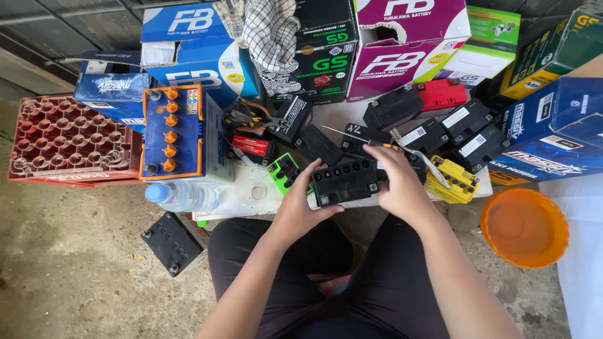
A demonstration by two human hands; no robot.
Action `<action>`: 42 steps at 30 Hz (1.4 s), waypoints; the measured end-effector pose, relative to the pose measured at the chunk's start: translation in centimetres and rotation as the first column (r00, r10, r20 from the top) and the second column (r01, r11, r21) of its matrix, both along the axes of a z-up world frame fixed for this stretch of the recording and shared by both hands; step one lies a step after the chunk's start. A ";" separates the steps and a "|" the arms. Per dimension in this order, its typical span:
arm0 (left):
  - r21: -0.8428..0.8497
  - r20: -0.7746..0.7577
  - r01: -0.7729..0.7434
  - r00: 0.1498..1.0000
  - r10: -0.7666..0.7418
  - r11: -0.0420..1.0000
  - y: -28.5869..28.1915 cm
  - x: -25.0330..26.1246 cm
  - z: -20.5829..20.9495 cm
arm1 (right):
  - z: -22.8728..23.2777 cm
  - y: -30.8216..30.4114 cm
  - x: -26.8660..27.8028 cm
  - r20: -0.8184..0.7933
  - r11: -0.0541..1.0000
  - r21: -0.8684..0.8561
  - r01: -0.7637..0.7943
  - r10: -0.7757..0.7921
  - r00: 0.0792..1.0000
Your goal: Servicing a lead-acid battery by prying open the top cover with a screwdriver and refilling the cells with liquid using a syringe.
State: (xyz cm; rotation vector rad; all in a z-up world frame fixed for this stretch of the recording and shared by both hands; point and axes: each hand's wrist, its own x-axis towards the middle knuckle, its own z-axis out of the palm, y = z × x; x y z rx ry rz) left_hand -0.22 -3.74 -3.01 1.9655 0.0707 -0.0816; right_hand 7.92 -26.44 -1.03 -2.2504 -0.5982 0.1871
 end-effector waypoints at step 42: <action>-0.290 0.229 0.476 0.877 -0.423 0.830 -17.4 -7.9 7.6 | 2.2 -18.3 -20.0 -0.196 0.766 0.492 0.414 -0.366 0.910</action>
